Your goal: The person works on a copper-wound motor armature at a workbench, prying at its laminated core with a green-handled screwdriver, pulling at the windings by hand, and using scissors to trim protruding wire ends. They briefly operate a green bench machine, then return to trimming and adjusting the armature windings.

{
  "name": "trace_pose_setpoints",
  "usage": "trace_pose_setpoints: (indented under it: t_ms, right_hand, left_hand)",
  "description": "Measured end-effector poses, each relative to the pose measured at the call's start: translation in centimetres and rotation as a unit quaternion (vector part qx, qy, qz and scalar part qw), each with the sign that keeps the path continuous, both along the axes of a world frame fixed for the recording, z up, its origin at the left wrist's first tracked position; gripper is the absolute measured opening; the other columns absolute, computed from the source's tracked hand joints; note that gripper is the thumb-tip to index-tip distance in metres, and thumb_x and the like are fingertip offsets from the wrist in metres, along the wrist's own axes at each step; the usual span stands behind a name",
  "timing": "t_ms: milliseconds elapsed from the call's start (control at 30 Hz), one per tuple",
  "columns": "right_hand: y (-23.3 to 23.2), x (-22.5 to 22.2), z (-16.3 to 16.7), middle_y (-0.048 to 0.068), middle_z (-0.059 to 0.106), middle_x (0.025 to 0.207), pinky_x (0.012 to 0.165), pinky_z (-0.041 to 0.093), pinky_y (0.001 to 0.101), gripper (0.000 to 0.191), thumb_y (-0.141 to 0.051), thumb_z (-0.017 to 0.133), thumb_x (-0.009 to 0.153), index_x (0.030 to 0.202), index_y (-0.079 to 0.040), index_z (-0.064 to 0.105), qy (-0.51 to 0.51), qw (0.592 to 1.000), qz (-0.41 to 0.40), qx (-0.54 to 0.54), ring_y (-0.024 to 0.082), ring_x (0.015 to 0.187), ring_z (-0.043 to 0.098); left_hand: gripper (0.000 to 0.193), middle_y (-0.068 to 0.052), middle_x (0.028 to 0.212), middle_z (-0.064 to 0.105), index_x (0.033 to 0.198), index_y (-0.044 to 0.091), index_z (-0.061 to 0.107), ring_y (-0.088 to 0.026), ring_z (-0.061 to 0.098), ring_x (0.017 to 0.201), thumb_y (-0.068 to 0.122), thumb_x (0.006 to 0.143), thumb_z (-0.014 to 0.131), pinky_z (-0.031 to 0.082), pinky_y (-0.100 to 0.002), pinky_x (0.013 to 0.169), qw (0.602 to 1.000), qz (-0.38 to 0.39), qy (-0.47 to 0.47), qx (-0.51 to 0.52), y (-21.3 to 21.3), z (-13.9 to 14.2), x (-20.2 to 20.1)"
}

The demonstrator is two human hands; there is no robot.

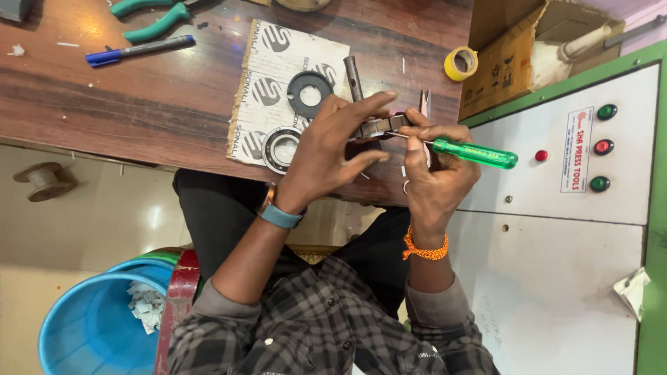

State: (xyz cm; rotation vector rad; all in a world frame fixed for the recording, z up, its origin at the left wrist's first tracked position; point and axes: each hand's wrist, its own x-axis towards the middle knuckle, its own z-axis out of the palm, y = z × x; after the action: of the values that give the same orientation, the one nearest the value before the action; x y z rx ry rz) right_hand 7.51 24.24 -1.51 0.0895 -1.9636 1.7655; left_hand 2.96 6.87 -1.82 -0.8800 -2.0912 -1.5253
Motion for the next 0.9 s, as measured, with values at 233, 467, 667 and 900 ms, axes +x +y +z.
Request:
trace_pose_setpoints:
  t_ms: [233, 467, 667, 900]
  right_hand:
    - [1.7, -0.6, -0.3, 0.021, 0.074, 0.11, 0.11, 0.058, 0.0428, 0.017, -0.002, 0.07, 0.104, 0.113, -0.004, 0.056, 0.033, 0.995, 0.076, -0.061, 0.03, 0.113, 0.076]
    - [3.3, -0.6, -0.7, 0.018, 0.075, 0.105, 0.11, 0.059, 0.0441, 0.018, -0.001, 0.073, 0.101, 0.111, -0.002, 0.058, -0.004, 0.991, 0.132, -0.034, 0.035, 0.118, 0.073]
    - [3.2, -0.5, 0.9, 0.018, 0.075, 0.103, 0.104, 0.06, 0.0402, 0.016, 0.003, 0.07, 0.1, 0.11, -0.001, 0.059, -0.037, 0.991, 0.118, -0.043, 0.034, 0.116, 0.075]
    - [2.2, 1.0, 2.8, 0.027, 0.071, 0.121, 0.098, 0.061, 0.0349, 0.018, 0.007, 0.069, 0.098, 0.111, 0.002, 0.058, -0.074, 0.994, 0.077, 0.03, 0.028, 0.109, 0.075]
  left_hand:
    - [0.047, -0.007, 0.113, 0.074, 0.13, 0.008, 0.067, -0.024, 0.065, 0.095, 0.011, 0.086, 0.085, 0.055, -0.035, 0.087, 0.991, 0.07, -0.086, 0.071, -0.2, -1.8, 1.7]
    - [0.046, -0.008, 0.1, 0.073, 0.125, 0.008, 0.071, -0.025, 0.063, 0.087, 0.017, 0.083, 0.087, 0.052, -0.038, 0.077, 0.998, 0.025, -0.039, -0.042, -0.6, -1.2, 0.4]
    - [0.049, -0.008, 0.102, 0.074, 0.128, 0.01, 0.07, -0.025, 0.064, 0.088, 0.021, 0.083, 0.086, 0.054, -0.037, 0.079, 0.997, 0.009, -0.044, -0.069, -0.6, -0.1, 0.2]
    - [0.05, -0.009, 0.113, 0.074, 0.133, 0.007, 0.066, -0.023, 0.065, 0.093, 0.023, 0.088, 0.082, 0.055, -0.036, 0.084, 0.998, -0.016, -0.044, -0.034, -0.1, 0.2, 0.8]
